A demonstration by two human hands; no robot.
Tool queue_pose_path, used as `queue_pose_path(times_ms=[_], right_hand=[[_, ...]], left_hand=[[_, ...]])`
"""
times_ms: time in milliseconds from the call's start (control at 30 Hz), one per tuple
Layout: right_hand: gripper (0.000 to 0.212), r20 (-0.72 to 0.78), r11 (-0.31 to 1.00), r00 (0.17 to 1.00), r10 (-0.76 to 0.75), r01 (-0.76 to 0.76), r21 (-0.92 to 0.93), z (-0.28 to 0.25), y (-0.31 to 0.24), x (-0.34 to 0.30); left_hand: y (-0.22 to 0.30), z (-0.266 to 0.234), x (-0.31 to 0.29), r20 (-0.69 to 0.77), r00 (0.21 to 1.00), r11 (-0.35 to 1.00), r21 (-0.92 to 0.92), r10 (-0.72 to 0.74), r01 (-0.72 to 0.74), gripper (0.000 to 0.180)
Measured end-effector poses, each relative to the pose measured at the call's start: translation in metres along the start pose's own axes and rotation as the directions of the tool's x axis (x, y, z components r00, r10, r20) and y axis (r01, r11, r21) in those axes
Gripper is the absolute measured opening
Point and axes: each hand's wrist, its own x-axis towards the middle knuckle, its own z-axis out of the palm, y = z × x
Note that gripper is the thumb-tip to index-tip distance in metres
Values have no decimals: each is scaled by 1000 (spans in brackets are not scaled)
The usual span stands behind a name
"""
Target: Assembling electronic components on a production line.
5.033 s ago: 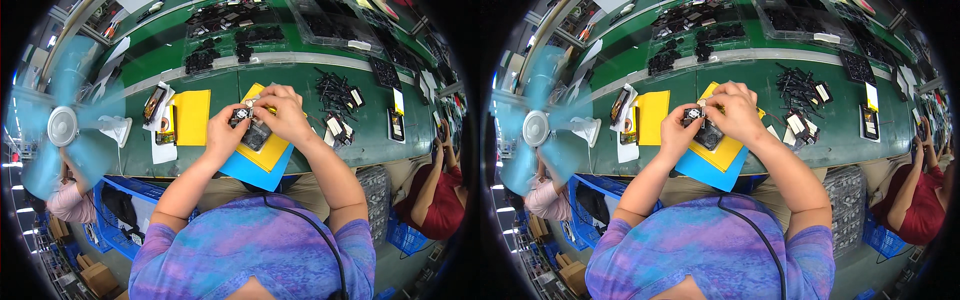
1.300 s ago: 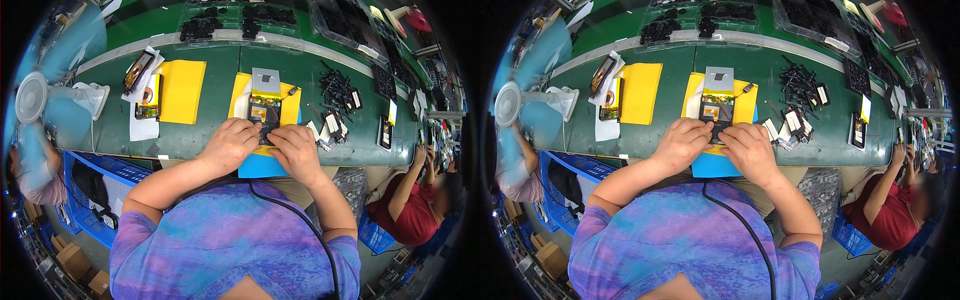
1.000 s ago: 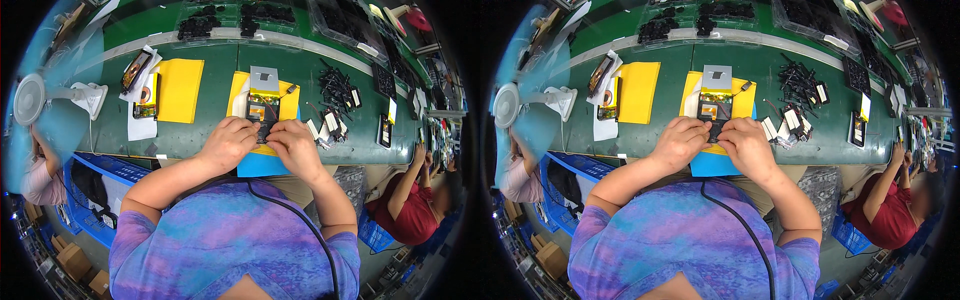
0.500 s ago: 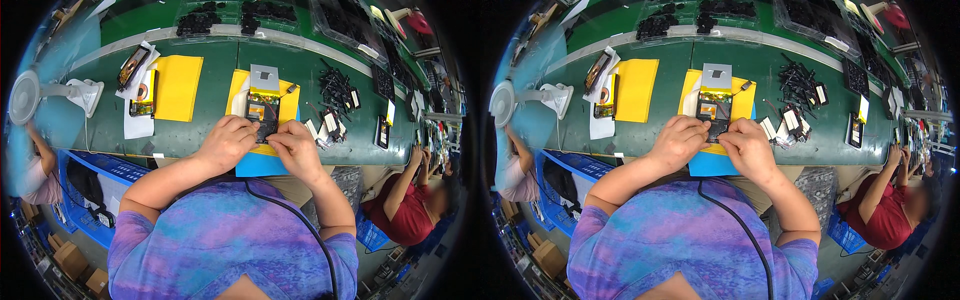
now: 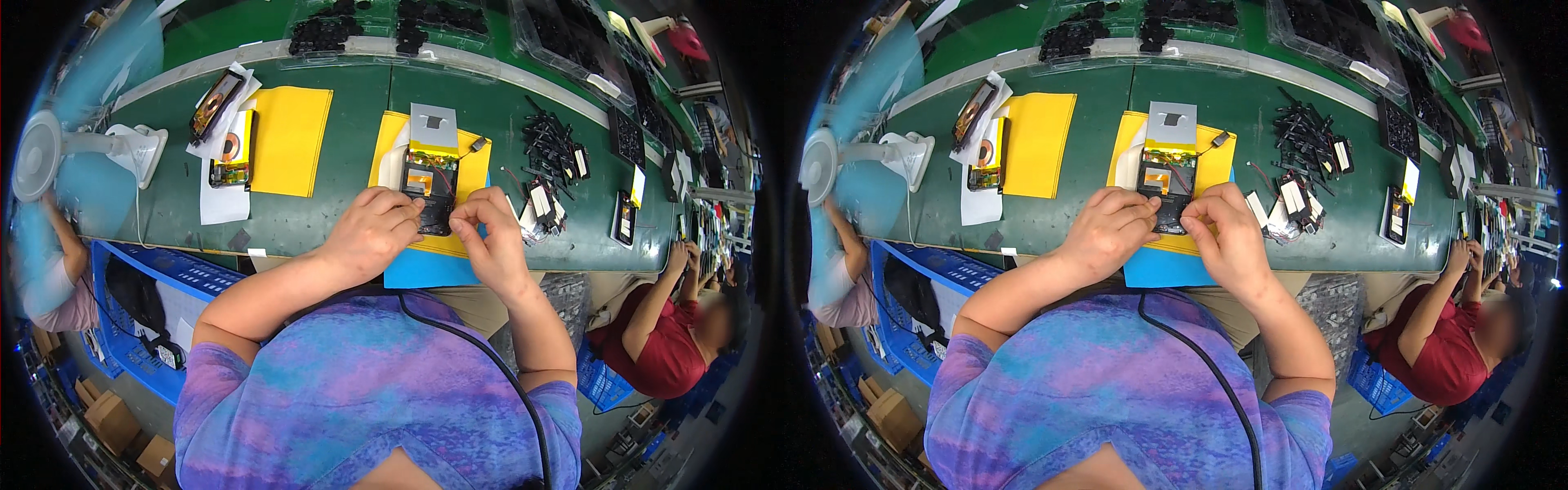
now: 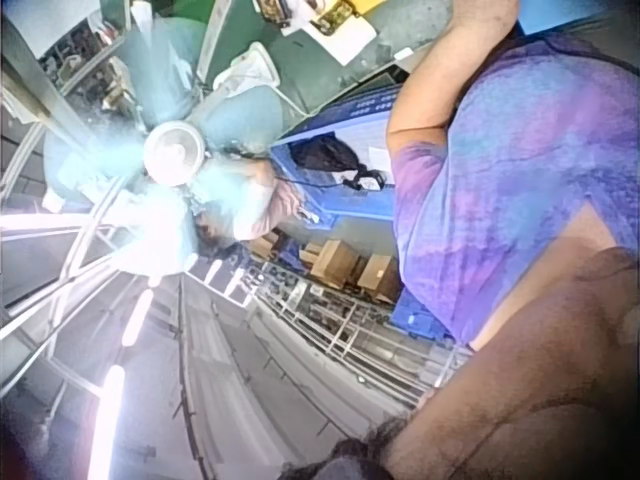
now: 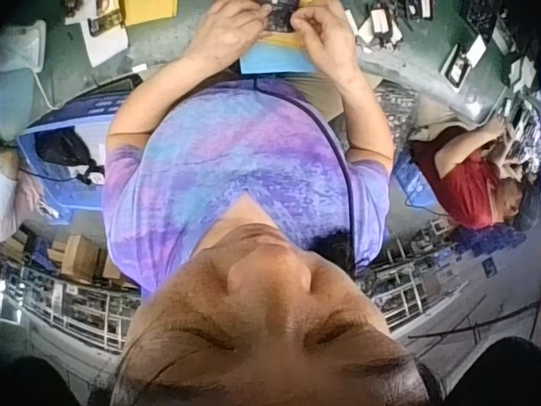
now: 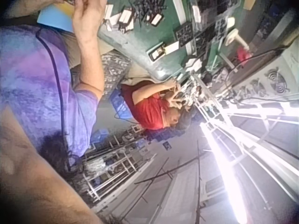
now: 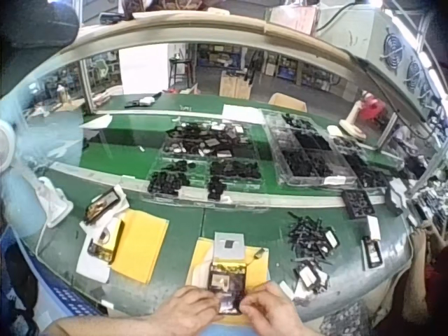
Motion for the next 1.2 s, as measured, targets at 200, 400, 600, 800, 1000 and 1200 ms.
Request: queue_pose_path(times_ms=[200, 400, 600, 800, 1000, 1200], right_hand=[[16, -70, 970, 977, -201, 188, -155, 2, 9, -5], [17, 46, 766, 835, -549, 524, -371, 5, 12, 3], [12, 217, 652, 781, -585, 612, -448, -1, 12, 16], [15, 41, 820, 899, -437, 417, -393, -9, 10, 19], [20, 182, 881, 922, -343, 382, -280, -8, 4, 20], [18, 260, 900, 927, -269, 338, -276, -3, 7, 28]], left_hand=[[0, 0, -1, -7, 1000, 1000, -15, -3, 3, 26], [-1, 1, -1, -10, 1000, 1000, -3, 7, -7, 26], [0, 1, 0, -15, 1000, 1000, -14, 4, -4, 24], [0, -1, 0, -13, 1000, 1000, -21, 5, -5, 24], [0, -1, -1, -5, 1000, 1000, -20, -2, 2, 24], [-1, 0, -1, 18, 1000, 1000, -19, 19, -18, 22]])
